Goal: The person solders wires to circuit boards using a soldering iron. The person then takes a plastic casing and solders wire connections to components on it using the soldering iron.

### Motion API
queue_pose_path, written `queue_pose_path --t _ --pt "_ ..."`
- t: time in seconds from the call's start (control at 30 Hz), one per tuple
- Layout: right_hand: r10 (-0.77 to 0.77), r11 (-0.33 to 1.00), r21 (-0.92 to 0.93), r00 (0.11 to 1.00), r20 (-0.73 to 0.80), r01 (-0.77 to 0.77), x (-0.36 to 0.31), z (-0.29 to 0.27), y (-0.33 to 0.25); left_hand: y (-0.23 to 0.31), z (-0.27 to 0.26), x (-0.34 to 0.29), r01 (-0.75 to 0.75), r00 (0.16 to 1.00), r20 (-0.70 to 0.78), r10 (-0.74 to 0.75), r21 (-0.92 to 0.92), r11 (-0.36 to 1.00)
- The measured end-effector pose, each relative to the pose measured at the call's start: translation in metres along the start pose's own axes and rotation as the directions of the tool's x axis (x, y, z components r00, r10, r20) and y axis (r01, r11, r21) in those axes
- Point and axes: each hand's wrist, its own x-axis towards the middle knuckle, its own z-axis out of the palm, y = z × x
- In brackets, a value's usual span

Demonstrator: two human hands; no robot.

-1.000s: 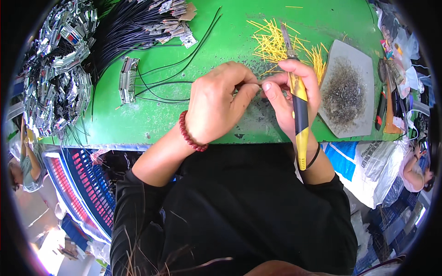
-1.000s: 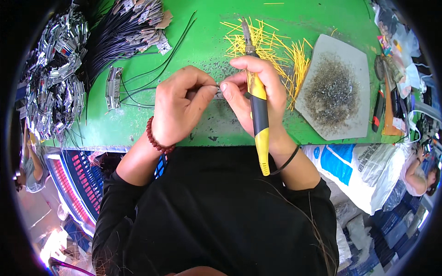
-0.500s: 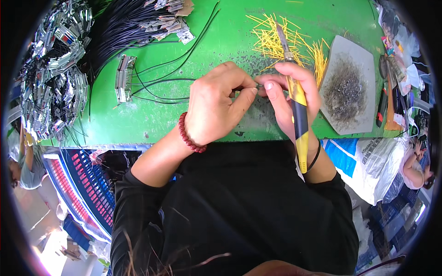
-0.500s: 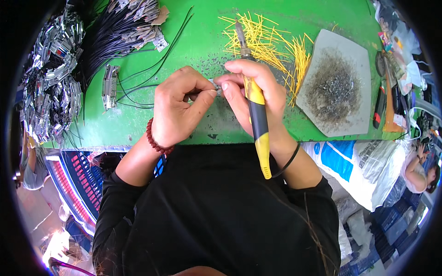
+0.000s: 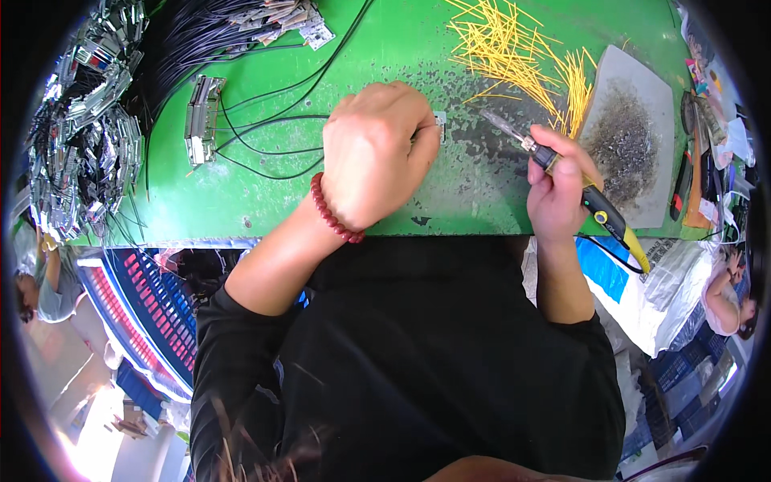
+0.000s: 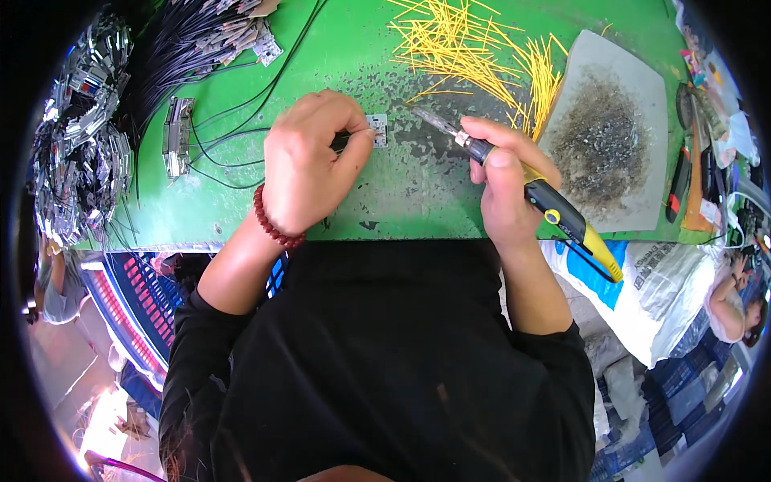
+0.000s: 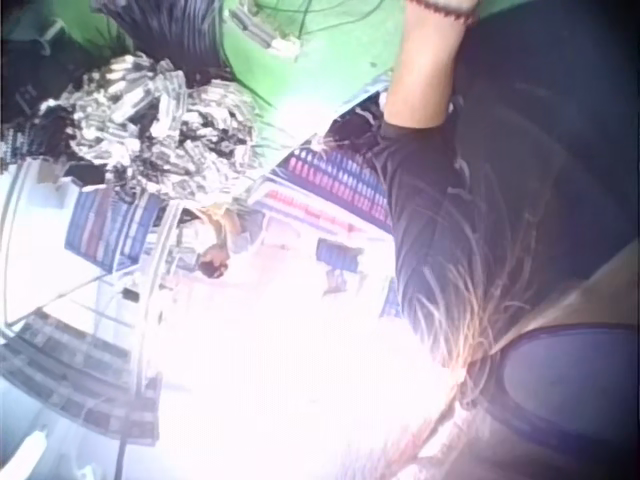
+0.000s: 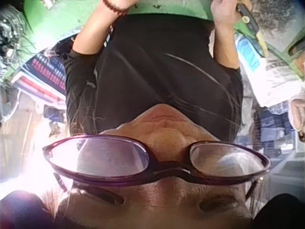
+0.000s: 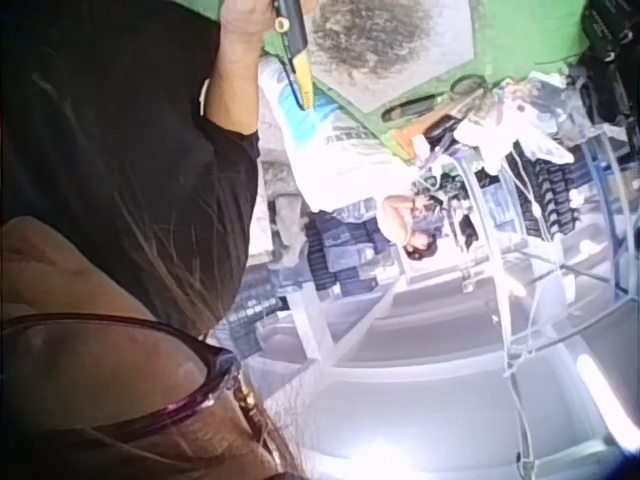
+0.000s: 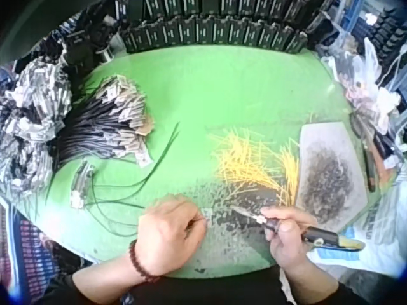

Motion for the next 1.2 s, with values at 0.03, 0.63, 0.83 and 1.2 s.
queue_pose_path --t 0.03,0.63,0.83,1.2 --pt "0.039 0.998 -0.050 0.999 -0.005 -0.040 0.000 -0.001 0.000 -0.002 0.003 -0.001 0.007 1.000 0.019 -0.008 0.050 0.999" --pt "0.049 0.998 0.021 0.996 0.074 -0.051 -0.005 -0.006 0.015 -0.011 0.008 0.000 -0.005 0.998 0.062 0.004 0.016 1.000" --pt "0.060 0.998 -0.005 0.994 0.091 -0.060 -0.005 -0.004 0.013 -0.011 0.010 0.000 -0.004 0.999 0.041 0.003 0.020 1.000" --pt "0.044 0.999 0.024 0.998 0.051 -0.046 -0.006 -0.007 0.016 -0.010 0.007 0.002 -0.014 0.998 0.068 0.011 0.047 0.999"
